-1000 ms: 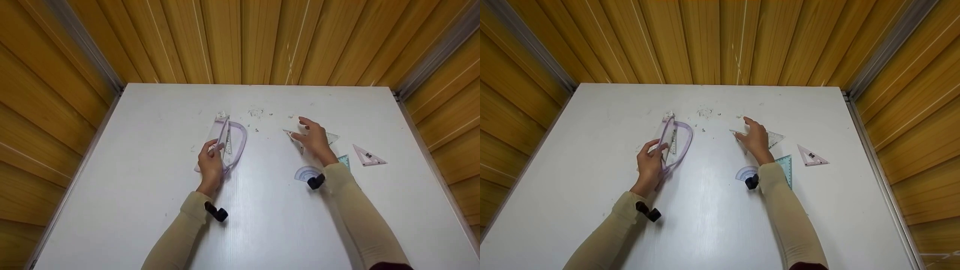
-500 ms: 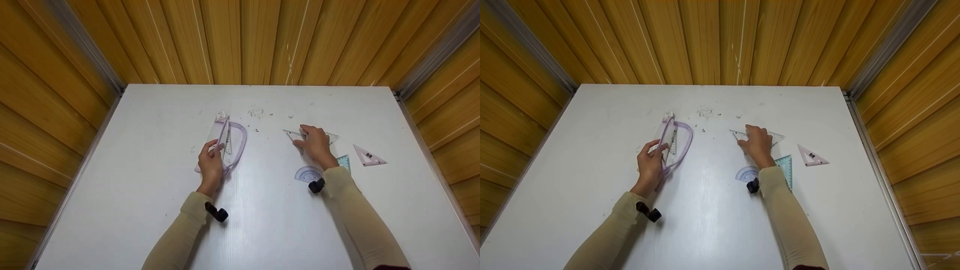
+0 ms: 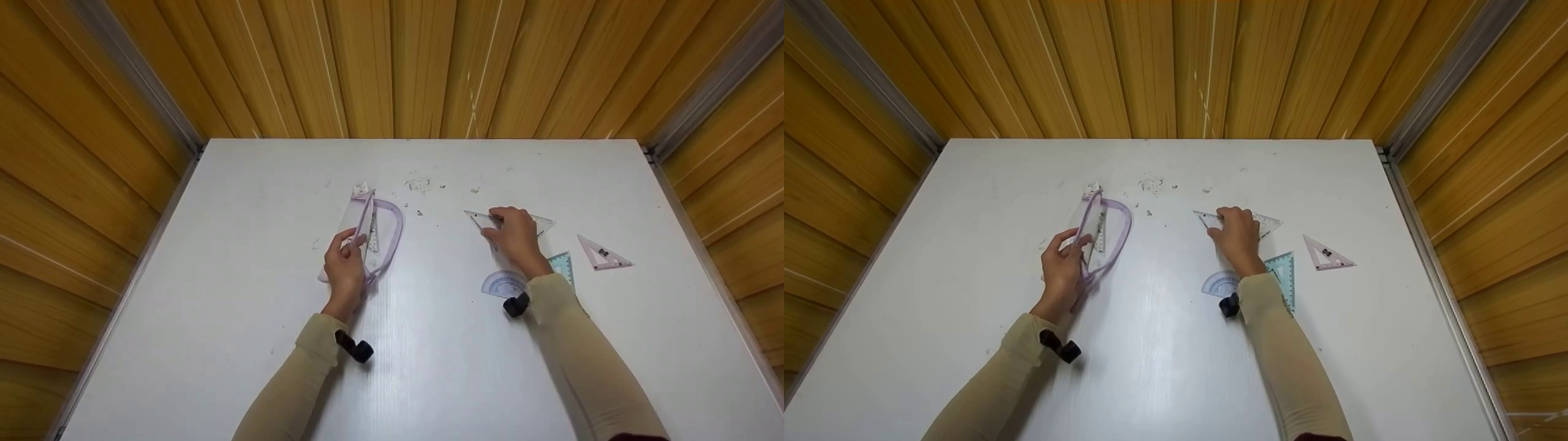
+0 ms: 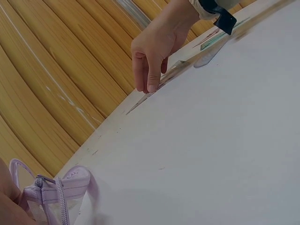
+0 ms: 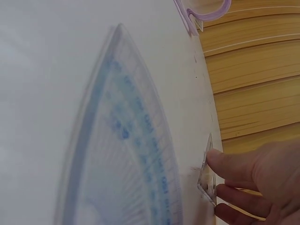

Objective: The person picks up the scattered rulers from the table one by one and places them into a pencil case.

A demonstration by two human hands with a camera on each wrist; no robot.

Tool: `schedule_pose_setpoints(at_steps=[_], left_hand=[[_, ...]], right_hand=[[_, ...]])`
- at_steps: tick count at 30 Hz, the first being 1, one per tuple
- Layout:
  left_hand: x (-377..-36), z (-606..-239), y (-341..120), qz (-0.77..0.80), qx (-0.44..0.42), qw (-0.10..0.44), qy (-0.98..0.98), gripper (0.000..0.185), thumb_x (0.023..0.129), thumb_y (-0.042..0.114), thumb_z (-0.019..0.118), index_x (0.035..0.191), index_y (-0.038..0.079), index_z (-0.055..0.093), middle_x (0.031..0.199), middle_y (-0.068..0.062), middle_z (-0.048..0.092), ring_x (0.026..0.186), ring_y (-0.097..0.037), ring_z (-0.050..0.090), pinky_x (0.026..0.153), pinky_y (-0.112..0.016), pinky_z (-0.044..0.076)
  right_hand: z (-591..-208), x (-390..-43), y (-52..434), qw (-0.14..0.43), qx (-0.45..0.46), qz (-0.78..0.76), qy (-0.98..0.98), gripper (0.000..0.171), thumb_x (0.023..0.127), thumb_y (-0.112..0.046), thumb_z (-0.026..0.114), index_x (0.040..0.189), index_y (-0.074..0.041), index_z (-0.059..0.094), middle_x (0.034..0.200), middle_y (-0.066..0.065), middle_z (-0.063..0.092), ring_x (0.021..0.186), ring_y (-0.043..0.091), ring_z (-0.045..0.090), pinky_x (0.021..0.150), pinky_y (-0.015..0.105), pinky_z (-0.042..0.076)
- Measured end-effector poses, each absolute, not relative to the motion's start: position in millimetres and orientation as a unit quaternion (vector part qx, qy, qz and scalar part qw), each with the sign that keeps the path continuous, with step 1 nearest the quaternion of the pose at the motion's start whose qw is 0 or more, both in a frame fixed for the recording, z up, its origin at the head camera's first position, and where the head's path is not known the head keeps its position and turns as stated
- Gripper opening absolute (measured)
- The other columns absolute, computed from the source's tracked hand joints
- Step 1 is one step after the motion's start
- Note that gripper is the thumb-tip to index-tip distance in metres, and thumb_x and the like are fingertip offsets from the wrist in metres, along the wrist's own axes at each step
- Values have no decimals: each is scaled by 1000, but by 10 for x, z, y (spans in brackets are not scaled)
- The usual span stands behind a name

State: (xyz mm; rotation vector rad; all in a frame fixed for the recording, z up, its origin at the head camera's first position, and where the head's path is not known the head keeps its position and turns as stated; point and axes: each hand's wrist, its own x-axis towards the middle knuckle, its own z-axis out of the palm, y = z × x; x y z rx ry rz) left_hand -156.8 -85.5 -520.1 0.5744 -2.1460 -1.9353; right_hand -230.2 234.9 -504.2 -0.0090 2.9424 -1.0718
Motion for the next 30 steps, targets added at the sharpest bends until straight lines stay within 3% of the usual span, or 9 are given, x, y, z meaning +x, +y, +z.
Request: schedule_pose_setpoints(at_steps=[7,14,23,30], left_hand=[[-1574,-5209,-854,-662,187,102,-718,28,105,5,55,129,16,65,116,-9,76,44,-6,29,43,-21,27],[-1579,-5184,-836,-655,205,95,-720,29,105,6,55,130,17,65,116,-7,76,54,-8,38,47,-22,30],[-1590,-5198,-837,-661,199,100,-716,31,104,2,54,130,15,65,119,-8,75,48,-7,32,44,-21,30],[-1586,-5191,-840,-650,195,102,-727,30,105,4,54,130,16,65,119,-7,75,72,-15,55,52,-23,32]], right_hand=[[-5048,-2354,2401,1,-23,-352,936,49,91,-9,77,136,3,63,131,24,64,128,41,50,110,54,34],[-5073,-2400,2416,12,-21,-361,932,50,91,-8,77,137,3,62,130,23,63,125,40,51,106,52,41],[-4989,-2452,2402,51,18,-371,927,50,91,-9,77,137,2,62,133,20,59,128,37,51,108,50,42],[-4907,-2517,2441,87,21,-381,920,41,92,-5,76,131,4,66,131,22,62,125,37,54,106,49,44]])
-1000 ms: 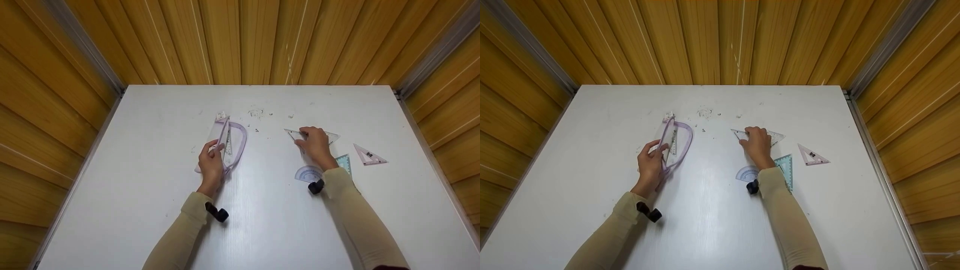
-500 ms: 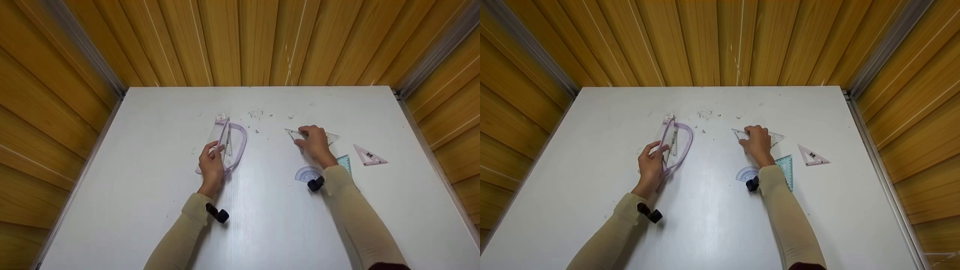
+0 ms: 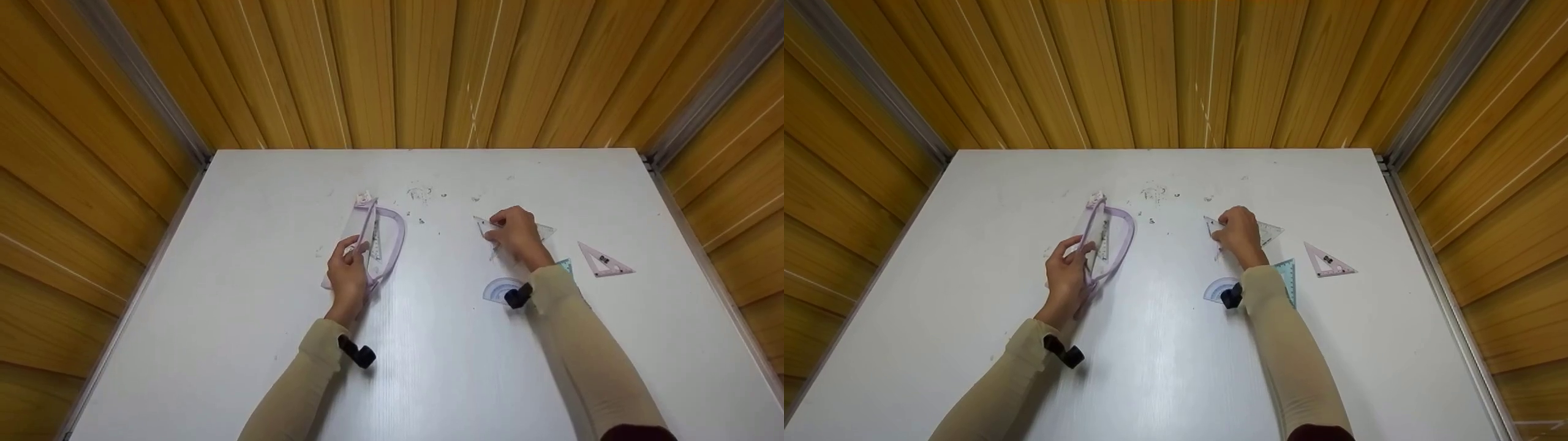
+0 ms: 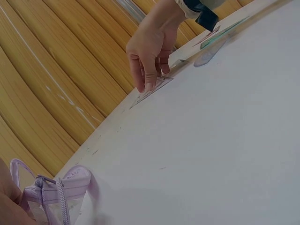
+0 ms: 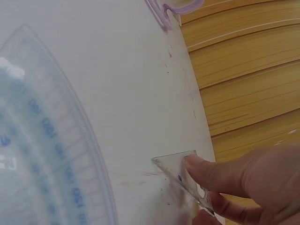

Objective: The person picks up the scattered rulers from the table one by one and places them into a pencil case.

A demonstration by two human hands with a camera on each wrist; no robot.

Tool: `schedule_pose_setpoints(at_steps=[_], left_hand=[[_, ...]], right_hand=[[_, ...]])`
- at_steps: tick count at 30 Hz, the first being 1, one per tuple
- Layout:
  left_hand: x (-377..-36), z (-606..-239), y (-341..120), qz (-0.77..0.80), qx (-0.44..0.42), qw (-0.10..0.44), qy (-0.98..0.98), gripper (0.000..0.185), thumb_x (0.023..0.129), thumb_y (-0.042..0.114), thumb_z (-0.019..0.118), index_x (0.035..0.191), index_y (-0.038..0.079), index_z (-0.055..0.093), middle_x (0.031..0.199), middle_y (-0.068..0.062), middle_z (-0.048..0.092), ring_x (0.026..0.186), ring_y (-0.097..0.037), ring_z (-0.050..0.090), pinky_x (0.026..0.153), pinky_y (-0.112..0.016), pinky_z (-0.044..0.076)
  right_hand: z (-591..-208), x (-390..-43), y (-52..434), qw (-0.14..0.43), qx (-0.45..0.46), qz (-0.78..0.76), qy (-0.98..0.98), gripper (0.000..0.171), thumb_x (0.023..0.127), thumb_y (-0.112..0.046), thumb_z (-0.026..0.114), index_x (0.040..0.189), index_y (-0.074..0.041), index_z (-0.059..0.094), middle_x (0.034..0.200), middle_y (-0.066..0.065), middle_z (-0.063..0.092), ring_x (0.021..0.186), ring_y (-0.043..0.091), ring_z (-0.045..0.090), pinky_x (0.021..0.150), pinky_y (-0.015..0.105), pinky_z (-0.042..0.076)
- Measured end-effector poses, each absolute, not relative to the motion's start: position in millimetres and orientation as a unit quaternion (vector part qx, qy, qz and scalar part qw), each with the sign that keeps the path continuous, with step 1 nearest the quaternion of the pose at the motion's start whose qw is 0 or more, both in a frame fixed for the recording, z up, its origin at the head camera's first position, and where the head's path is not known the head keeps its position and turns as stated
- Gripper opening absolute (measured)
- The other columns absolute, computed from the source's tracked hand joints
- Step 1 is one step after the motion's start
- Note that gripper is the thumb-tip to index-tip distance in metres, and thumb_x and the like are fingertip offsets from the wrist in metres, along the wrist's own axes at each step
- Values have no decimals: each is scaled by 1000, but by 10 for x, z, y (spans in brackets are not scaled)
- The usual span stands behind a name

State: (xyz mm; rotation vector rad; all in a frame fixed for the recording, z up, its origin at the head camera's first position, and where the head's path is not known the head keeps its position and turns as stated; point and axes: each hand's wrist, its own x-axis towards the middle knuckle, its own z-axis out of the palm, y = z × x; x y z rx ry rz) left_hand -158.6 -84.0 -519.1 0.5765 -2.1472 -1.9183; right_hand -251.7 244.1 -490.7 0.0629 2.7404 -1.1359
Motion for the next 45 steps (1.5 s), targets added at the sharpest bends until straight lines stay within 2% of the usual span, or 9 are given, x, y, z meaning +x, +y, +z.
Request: schedule_pose_setpoints(at_steps=[3,7,10,18,23,29,37,41,45], left_hand=[[-1568,-5201,-845,-650,190,103,-728,30,105,4,53,130,15,65,119,-7,75,63,-12,51,49,-22,31],[-1553,-5202,-850,-657,179,105,-725,31,105,3,53,131,14,65,119,-8,75,46,-7,28,43,-20,26],[-1551,-5205,-855,-658,178,103,-724,32,104,2,53,131,13,65,119,-8,75,43,-5,25,42,-20,25],[-1566,-5181,-851,-648,171,103,-734,32,103,0,53,129,13,66,118,-9,75,51,-7,34,47,-21,29],[-1583,-5181,-844,-626,147,131,-754,31,103,-1,52,127,11,67,115,-10,76,50,-7,36,47,-21,30],[-1592,-5207,-841,-580,132,170,-786,31,101,-2,51,124,9,69,111,-9,77,52,-9,39,50,-22,30],[-1564,-5182,-822,-562,107,195,-797,32,100,-6,51,124,6,67,116,-15,74,85,-24,68,66,-27,46],[-1546,-5188,-818,-564,109,191,-796,31,101,-5,52,126,7,67,120,-15,73,99,-29,69,77,-35,52],[-1536,-5197,-814,-558,114,186,-801,32,102,-4,52,128,9,66,123,-13,72,95,-22,65,80,-34,51]], right_hand=[[-4902,-2528,2473,90,18,-373,923,34,92,-2,72,126,4,69,125,23,66,114,34,60,96,44,50],[-4880,-2526,2522,90,27,-382,920,28,93,0,68,120,4,72,113,24,70,86,25,69,72,31,56],[-4858,-2514,2568,103,41,-406,907,27,94,-1,67,120,4,72,108,24,72,73,19,71,63,27,57],[-4769,-2507,2685,139,60,-455,878,31,96,-7,72,125,2,70,103,19,75,72,18,74,69,31,60],[-4722,-2506,2704,145,70,-461,873,32,98,-10,70,128,-2,69,111,19,74,79,22,75,74,33,60],[-4712,-2498,2673,152,78,-477,862,33,98,-14,70,129,-3,70,112,17,74,79,17,74,76,32,59],[-4722,-2495,2601,158,69,-539,824,37,98,-13,70,131,3,66,112,17,74,85,18,74,84,37,58],[-4744,-2513,2536,166,68,-546,818,38,97,-14,71,132,3,66,115,17,74,86,16,74,87,37,58],[-4784,-2534,2438,177,78,-563,804,38,96,-13,73,131,1,67,114,14,74,86,14,73,87,36,58]])
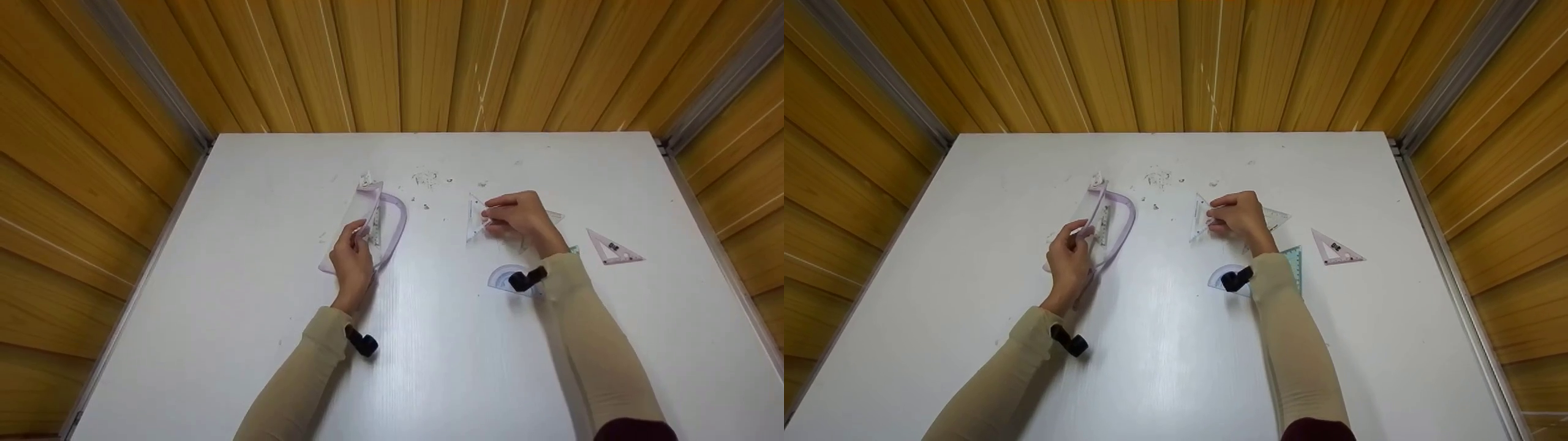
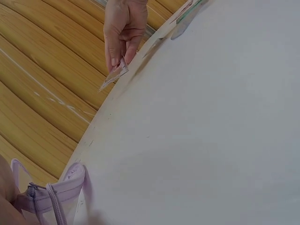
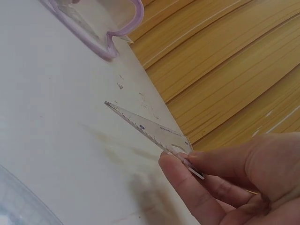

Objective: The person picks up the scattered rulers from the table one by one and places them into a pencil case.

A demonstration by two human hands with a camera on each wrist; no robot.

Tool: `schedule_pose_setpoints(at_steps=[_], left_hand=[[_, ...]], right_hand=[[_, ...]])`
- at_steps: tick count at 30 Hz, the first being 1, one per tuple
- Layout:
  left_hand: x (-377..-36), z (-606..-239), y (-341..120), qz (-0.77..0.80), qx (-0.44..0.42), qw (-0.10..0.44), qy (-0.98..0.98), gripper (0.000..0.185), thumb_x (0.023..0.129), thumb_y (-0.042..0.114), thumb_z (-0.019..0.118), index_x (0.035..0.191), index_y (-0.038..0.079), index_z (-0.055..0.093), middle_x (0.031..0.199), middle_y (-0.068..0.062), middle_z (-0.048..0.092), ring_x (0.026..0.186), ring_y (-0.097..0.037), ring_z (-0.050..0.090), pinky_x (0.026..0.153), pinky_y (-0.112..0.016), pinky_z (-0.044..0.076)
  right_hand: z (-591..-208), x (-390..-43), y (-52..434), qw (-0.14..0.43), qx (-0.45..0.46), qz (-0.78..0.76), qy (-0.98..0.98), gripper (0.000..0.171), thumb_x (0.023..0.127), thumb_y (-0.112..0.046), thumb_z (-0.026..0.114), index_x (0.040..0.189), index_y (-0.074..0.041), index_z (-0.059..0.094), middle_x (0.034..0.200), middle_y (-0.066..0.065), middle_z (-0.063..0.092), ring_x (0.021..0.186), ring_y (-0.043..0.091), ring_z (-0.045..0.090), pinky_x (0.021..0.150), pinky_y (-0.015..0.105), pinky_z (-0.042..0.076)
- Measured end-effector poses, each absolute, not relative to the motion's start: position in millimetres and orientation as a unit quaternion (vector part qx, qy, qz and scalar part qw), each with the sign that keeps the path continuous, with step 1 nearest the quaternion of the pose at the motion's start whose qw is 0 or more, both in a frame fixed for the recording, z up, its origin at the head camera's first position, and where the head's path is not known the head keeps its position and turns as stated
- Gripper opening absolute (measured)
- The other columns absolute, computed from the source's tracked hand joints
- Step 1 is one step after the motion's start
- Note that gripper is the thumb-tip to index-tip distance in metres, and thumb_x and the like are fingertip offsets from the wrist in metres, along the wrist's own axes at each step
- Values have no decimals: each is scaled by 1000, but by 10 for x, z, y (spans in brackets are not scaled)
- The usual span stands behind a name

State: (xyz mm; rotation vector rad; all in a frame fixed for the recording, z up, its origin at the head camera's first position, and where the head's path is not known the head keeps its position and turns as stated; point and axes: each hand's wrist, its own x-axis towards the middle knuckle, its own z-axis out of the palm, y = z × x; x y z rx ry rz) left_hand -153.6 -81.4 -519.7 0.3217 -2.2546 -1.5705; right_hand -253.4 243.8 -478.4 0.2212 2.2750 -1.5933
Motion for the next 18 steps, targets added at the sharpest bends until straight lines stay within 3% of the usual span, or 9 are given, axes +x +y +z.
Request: schedule_pose_setpoints(at_steps=[10,18], left_hand=[[-1533,-5196,-836,-546,114,190,-808,33,102,-4,52,129,9,66,103,-16,71,74,-17,50,66,-28,39],[-1539,-5213,-845,-543,103,196,-810,33,102,-5,51,128,8,66,112,-15,73,75,-16,52,65,-27,41]], right_hand=[[-4846,-2577,2220,194,66,-558,804,36,95,-15,75,129,-4,70,113,13,75,87,19,73,84,35,59],[-4825,-2627,2039,195,65,-566,798,33,94,-12,75,126,-3,72,111,14,75,84,19,74,83,34,59]])
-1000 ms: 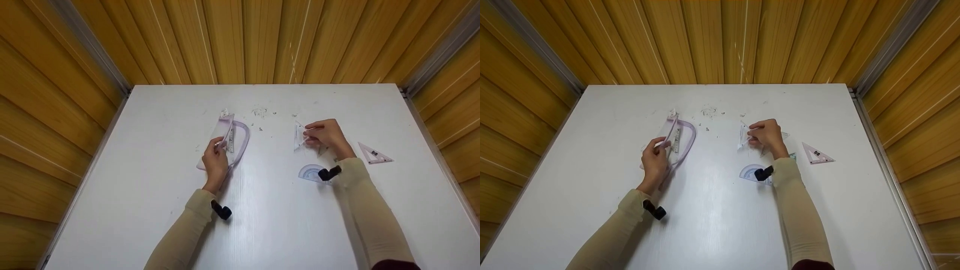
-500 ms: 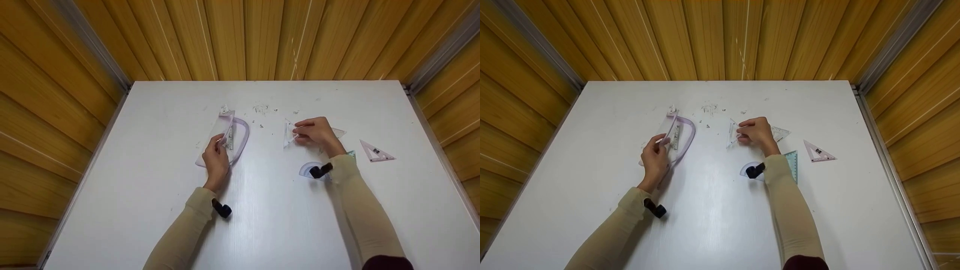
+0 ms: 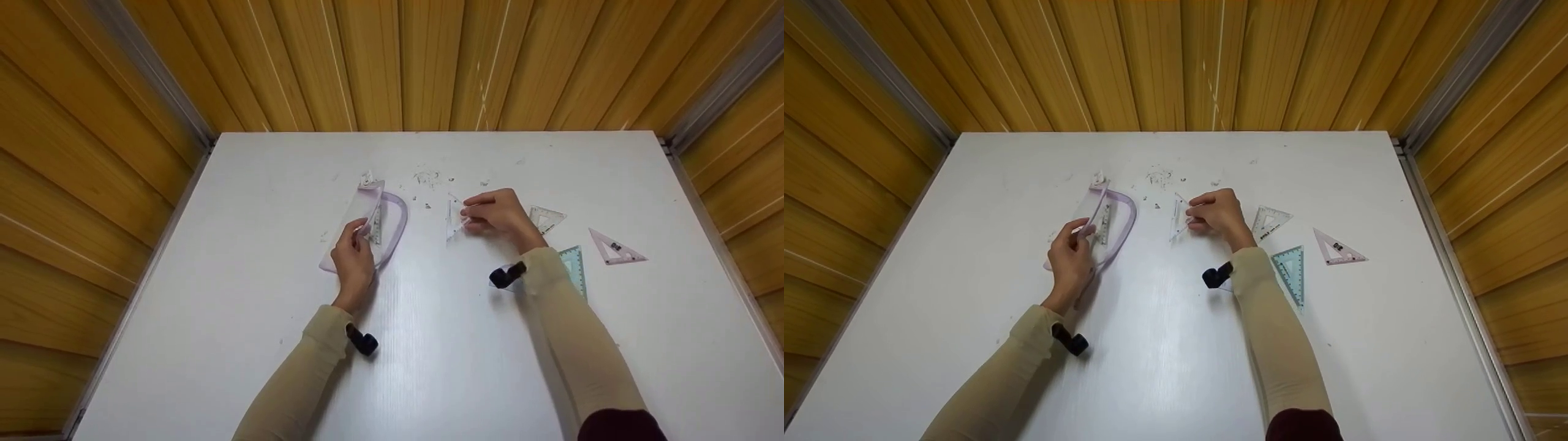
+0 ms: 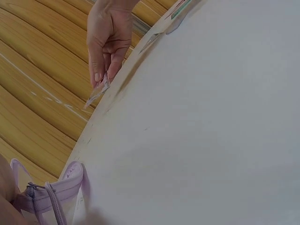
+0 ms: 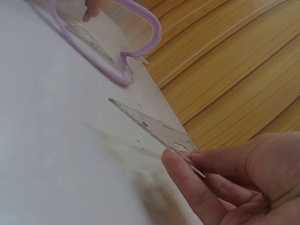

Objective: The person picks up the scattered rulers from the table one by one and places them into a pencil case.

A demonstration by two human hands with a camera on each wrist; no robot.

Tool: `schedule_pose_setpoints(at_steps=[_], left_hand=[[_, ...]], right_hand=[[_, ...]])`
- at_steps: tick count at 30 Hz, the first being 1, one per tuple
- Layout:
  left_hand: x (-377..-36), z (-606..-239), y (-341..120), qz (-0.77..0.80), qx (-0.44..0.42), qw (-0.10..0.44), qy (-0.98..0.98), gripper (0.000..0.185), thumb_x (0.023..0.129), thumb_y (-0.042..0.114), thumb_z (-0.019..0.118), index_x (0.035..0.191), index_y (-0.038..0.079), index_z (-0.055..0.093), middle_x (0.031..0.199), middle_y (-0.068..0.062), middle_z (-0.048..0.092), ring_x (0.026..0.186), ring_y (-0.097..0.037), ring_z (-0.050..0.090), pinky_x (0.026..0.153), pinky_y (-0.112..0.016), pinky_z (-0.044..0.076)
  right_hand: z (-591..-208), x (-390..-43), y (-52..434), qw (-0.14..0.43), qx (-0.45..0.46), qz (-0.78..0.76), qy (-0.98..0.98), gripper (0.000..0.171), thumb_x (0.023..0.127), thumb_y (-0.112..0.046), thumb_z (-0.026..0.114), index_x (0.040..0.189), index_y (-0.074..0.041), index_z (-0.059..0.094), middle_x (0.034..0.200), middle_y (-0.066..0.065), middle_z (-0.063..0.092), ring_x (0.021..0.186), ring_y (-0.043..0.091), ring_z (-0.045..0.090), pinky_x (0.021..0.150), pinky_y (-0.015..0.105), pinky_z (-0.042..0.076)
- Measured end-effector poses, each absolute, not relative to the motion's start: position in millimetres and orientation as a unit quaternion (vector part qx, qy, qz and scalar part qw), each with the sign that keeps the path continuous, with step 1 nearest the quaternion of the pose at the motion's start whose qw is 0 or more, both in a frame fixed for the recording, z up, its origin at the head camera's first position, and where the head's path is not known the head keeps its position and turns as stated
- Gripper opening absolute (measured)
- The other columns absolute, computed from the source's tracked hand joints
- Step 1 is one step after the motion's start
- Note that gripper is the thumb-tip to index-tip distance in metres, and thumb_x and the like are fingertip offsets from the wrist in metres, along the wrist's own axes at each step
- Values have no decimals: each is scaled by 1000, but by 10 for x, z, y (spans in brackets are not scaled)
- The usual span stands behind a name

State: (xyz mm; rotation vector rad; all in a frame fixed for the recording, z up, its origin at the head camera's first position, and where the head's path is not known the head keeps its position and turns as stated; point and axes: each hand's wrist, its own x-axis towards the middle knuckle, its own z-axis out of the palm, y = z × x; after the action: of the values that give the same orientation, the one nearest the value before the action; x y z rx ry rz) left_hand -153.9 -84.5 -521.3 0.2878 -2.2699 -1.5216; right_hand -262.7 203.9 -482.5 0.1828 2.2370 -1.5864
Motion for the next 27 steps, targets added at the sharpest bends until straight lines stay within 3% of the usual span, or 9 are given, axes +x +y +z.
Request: schedule_pose_setpoints(at_steps=[5,15,27], left_hand=[[-1551,-5224,-848,-544,86,211,-808,32,101,-6,50,126,6,67,113,-18,74,73,-18,55,64,-27,42],[-1569,-5239,-857,-547,95,190,-810,34,103,-2,50,130,10,66,124,-12,72,89,-16,60,76,-30,48],[-1605,-5249,-908,-578,119,169,-790,40,97,-5,53,129,12,68,96,-17,74,62,-10,47,54,-23,33]], right_hand=[[-4822,-2667,1899,197,60,-598,774,33,91,-6,77,123,3,72,103,13,77,80,17,74,81,36,59],[-4872,-2752,1549,204,59,-611,762,31,92,-4,75,122,4,72,101,14,77,80,19,75,82,37,59],[-4908,-2792,1168,216,48,-627,747,30,90,-2,76,119,5,73,95,14,77,75,18,75,81,37,59]])
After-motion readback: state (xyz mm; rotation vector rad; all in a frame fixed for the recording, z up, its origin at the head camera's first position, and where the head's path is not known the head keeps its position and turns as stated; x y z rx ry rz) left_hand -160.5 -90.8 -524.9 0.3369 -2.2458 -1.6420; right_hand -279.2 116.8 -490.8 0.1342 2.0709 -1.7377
